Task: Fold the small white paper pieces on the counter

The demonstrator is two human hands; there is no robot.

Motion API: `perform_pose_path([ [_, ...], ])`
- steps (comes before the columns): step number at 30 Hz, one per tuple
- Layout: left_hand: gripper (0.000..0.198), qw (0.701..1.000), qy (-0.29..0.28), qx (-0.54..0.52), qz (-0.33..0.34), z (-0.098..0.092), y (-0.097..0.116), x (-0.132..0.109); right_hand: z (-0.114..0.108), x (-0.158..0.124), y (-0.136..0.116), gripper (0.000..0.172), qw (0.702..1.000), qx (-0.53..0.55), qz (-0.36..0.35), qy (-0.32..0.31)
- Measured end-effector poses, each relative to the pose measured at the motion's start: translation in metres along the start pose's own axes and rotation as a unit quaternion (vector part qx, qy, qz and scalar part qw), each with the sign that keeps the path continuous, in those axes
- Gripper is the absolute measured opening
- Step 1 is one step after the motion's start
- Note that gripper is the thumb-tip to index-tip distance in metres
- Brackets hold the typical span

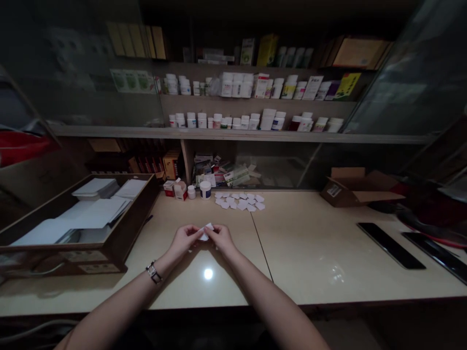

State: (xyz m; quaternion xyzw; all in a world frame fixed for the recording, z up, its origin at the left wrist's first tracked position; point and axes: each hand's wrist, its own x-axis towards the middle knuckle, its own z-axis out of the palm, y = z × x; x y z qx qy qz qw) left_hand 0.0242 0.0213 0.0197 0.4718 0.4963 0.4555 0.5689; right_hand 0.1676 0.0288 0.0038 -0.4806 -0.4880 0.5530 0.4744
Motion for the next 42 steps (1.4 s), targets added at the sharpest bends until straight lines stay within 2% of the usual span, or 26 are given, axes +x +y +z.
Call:
perform_pose_path([
  [7,0.036,0.999,-0.003,-0.030,-0.031,0.002,-0.005,0.002,0.005,-0.001,-0.002,0.038,0.996,0.039,-0.043,0.069],
  [16,0.043,0.998,-0.025,-0.049,-0.037,0.000,-0.012,0.004,0.000,0.000,-0.005,0.042,0.999,0.015,-0.019,0.046],
  [23,0.037,0.998,-0.023,-0.044,-0.043,0.002,-0.009,0.004,0.003,0.000,-0.004,0.037,0.996,0.021,-0.053,0.070],
  [30,0.029,0.995,-0.062,-0.044,-0.059,0.000,-0.007,0.002,0.004,0.001,-0.001,0.037,0.998,0.021,-0.022,0.062],
  [34,0.029,0.995,-0.067,-0.046,-0.062,0.001,-0.006,0.000,-0.001,0.007,0.002,0.035,0.990,0.057,-0.049,0.116],
  [37,0.029,0.995,-0.063,-0.044,-0.061,0.001,-0.006,0.000,-0.009,0.013,0.004,0.029,0.982,0.030,-0.082,0.167],
  [39,0.031,0.996,-0.060,-0.045,-0.054,0.000,-0.007,0.001,-0.012,0.014,0.005,0.026,0.981,0.013,-0.086,0.175],
  [42,0.033,0.996,-0.049,-0.059,-0.046,-0.001,-0.008,0.003,-0.009,0.012,0.003,0.028,0.986,0.018,-0.077,0.146],
])
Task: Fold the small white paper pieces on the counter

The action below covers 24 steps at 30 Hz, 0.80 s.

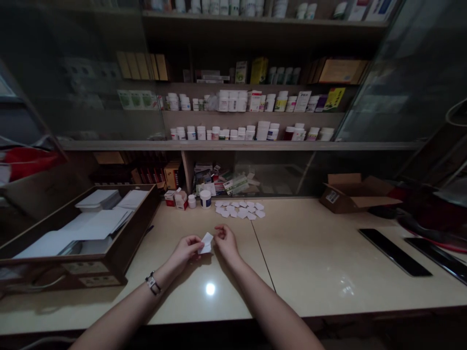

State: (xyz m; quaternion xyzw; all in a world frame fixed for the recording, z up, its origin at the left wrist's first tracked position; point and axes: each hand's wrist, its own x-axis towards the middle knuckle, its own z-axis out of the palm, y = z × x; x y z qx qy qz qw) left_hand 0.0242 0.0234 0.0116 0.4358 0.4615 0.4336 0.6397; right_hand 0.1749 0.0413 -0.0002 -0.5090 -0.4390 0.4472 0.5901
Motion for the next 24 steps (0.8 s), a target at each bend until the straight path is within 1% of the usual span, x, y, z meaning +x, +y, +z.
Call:
perform_pose_path([
  [3,0.034,1.000,0.021,0.002,0.003,-0.0015,-0.0011,0.0020,0.0051,-0.0054,-0.0033,0.029,0.997,0.006,0.033,-0.064],
  [6,0.034,0.999,0.013,0.046,0.011,-0.0027,-0.0035,0.0041,0.0070,-0.0086,-0.0044,0.030,0.994,-0.005,0.035,-0.102],
  [9,0.034,0.996,0.002,0.087,0.012,-0.0027,-0.0058,0.0056,0.0063,-0.0093,-0.0033,0.027,0.995,-0.020,0.021,-0.093],
  [13,0.033,0.995,0.002,0.102,0.015,-0.0022,-0.0045,0.0060,0.0051,-0.0104,-0.0035,0.031,0.996,-0.001,0.046,-0.077],
  [18,0.033,0.995,0.004,0.092,0.026,-0.0016,-0.0015,0.0037,0.0015,-0.0110,-0.0080,0.034,0.992,0.002,0.067,-0.103],
  [21,0.035,0.996,0.003,0.089,0.024,-0.0020,-0.0011,0.0027,0.0002,-0.0099,-0.0097,0.037,0.993,-0.006,0.056,-0.100],
  [24,0.038,0.997,0.014,0.069,0.017,-0.0032,-0.0005,0.0025,0.0016,-0.0085,-0.0089,0.037,0.993,-0.001,0.047,-0.109],
])
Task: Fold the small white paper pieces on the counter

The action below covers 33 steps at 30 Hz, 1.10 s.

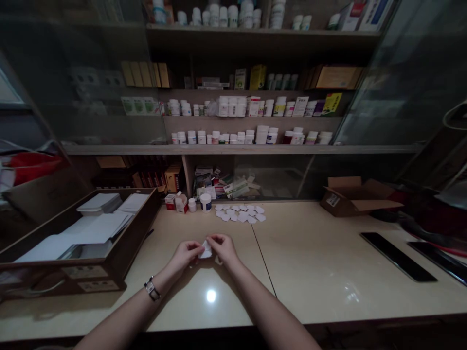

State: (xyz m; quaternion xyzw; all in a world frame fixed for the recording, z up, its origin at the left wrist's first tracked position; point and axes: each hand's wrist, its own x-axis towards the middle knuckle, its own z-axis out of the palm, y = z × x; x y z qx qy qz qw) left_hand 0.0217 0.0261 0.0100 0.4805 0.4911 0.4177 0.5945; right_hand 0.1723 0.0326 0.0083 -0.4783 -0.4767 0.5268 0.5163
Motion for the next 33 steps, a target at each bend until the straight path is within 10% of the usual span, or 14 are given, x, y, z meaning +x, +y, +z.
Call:
perform_pose_path([
  [28,0.029,0.990,0.001,-0.132,-0.051,-0.001,0.000,0.001,0.003,-0.015,0.000,0.017,0.958,-0.194,-0.212,-0.003],
  [33,0.026,0.988,-0.005,-0.144,-0.054,-0.003,0.002,0.002,0.002,-0.015,0.002,0.015,0.963,-0.215,-0.165,0.016],
])
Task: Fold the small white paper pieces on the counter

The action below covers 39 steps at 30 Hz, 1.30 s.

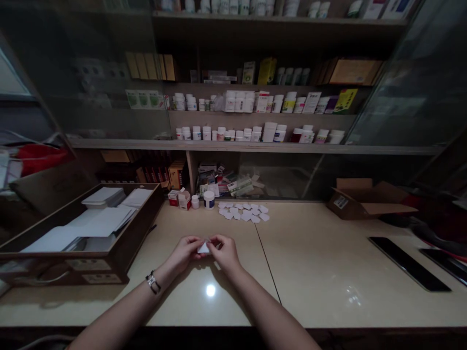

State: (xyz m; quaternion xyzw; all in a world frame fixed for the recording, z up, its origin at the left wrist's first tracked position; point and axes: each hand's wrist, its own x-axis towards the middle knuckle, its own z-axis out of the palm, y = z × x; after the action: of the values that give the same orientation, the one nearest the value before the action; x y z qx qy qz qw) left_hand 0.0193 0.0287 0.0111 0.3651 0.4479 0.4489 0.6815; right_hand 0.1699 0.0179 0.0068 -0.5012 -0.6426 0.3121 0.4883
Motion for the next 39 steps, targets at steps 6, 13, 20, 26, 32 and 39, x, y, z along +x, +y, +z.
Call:
perform_pose_path([
  [6,0.023,0.999,-0.010,-0.030,-0.007,0.004,0.003,-0.004,-0.005,-0.002,-0.002,0.016,0.993,-0.051,-0.104,-0.022],
  [13,0.012,0.998,-0.005,-0.043,-0.033,0.002,0.007,-0.004,-0.010,-0.004,-0.003,0.021,0.982,-0.087,-0.153,-0.062],
  [20,0.013,0.999,-0.016,-0.030,-0.037,-0.003,0.007,-0.002,-0.010,-0.006,-0.006,0.026,0.974,-0.125,-0.172,-0.073],
  [26,0.011,1.000,0.018,0.012,-0.017,-0.001,0.008,-0.003,-0.007,-0.005,-0.008,0.021,0.993,-0.053,-0.081,-0.062],
  [32,0.019,0.998,0.023,0.061,0.025,0.003,0.008,-0.005,-0.004,0.008,0.005,0.040,0.970,0.106,0.181,-0.125],
  [39,0.020,0.996,0.037,0.075,0.036,0.004,0.006,-0.003,-0.006,0.007,-0.004,0.034,0.964,0.137,0.186,-0.131],
])
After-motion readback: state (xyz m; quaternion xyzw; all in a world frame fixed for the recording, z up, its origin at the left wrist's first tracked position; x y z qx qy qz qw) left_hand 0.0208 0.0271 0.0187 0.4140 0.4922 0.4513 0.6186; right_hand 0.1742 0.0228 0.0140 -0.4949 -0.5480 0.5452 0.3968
